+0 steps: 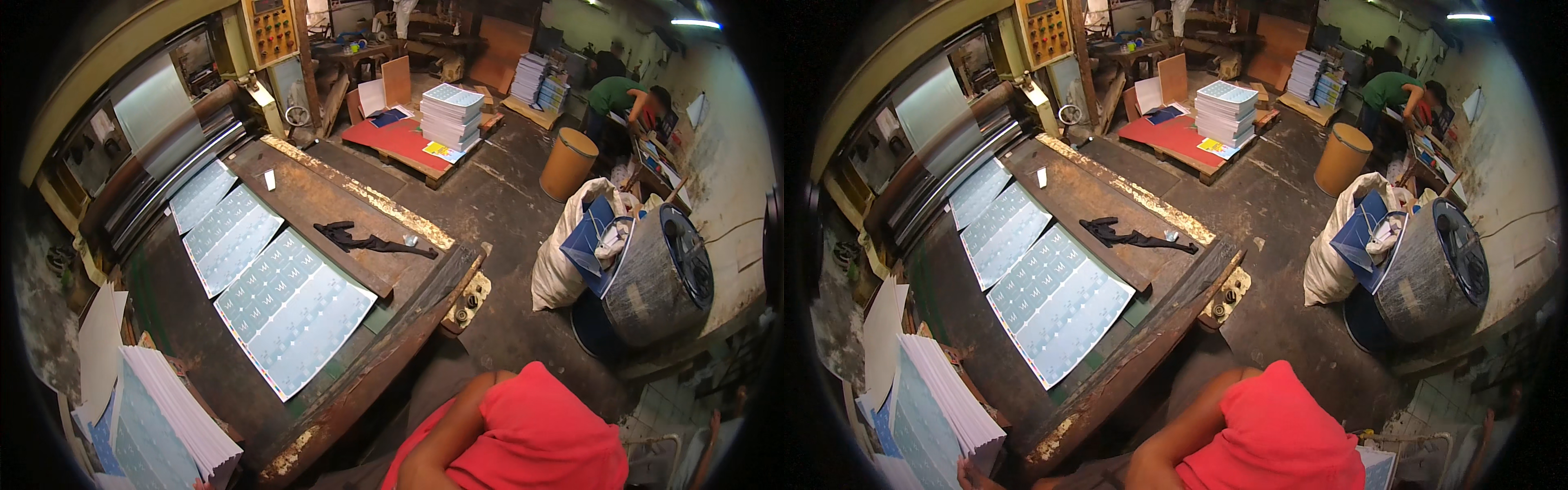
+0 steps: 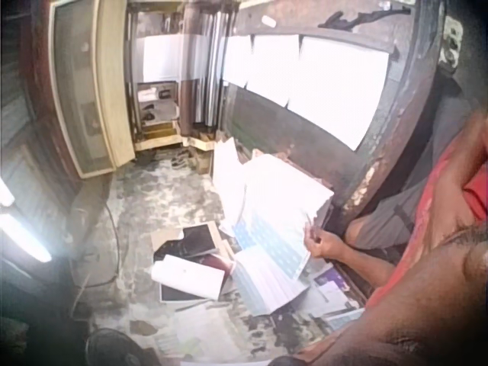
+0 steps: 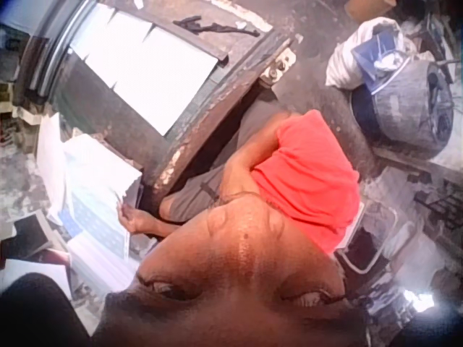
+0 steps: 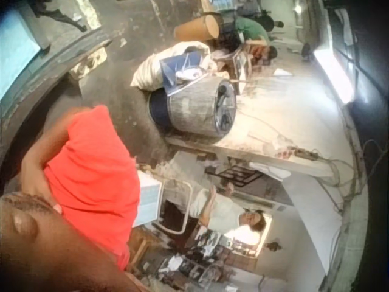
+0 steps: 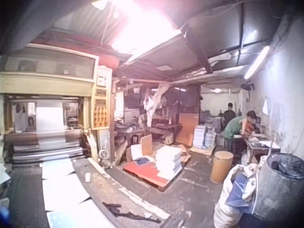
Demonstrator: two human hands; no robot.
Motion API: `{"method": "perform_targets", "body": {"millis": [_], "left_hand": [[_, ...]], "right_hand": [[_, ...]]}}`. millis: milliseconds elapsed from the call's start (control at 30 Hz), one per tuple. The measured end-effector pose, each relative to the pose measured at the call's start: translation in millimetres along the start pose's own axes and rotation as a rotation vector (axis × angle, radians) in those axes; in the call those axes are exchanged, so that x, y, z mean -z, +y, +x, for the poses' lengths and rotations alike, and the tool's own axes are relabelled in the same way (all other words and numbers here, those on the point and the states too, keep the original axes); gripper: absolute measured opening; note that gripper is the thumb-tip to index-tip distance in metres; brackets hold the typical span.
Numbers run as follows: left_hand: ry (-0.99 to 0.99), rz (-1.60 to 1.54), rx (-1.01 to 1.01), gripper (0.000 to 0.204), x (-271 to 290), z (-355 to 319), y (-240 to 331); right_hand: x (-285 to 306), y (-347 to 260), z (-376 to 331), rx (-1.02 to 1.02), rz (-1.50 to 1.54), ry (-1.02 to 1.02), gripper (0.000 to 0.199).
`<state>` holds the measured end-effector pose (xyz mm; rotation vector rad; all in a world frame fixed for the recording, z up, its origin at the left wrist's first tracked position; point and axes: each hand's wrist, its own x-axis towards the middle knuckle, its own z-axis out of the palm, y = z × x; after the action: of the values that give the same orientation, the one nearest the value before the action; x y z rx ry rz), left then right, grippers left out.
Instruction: The person aligns and organizes printed blue sheets on the loading table of an industrial printing or laminating machine, moving sheets from a stack on the left onto the machine's feed rollers.
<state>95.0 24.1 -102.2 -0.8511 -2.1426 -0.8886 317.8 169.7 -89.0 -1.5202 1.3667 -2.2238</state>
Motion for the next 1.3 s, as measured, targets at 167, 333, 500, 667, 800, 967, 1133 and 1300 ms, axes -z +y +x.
{"method": "perform_targets", "body": {"millis": [167,333,500,667,800,967,1133,1300], "left_hand": [[-0.068,-0.16,0.292,0.029,4.5,-19.3,-21.7],[0.224,-0.246,0.287,0.035,-2.4,-40.0,-86.5],[-0.334,-0.463,-0.178,0.024,5.3,-15.9,0.2],[-0.71,-0.444,-0.301,0.033,23.2,-8.4,36.1],[-0.805,-0.466,-0.309,0.036,17.2,-12.3,49.8],[-0.366,-0.169,-0.149,0.055,8.0,-3.1,10.7],[-0.407,0.017,-0.016,0.047,-4.0,3.1,-16.3],[-0.272,0.028,0.029,0.038,-9.1,-9.6,-28.9]], "right_hand": [[-14.7,3.0,-34.0,-0.13,-0.038,-0.058,0.067],[4.1,20.7,-79.0,-0.3,-0.075,0.004,0.069],[34.0,14.3,-103.4,-0.371,0.181,0.781,0.081],[58.4,17.7,-103.8,-0.171,0.293,1.124,0.066],[54.9,38.7,-130.8,-0.32,0.307,1.531,0.039],[33.2,97.5,-206.9,-0.45,0.422,1.695,0.028],[3.5,119.3,-219.5,-0.543,0.453,1.757,0.036],[20.0,111.2,-212.0,-0.441,0.491,1.739,0.044]]}}
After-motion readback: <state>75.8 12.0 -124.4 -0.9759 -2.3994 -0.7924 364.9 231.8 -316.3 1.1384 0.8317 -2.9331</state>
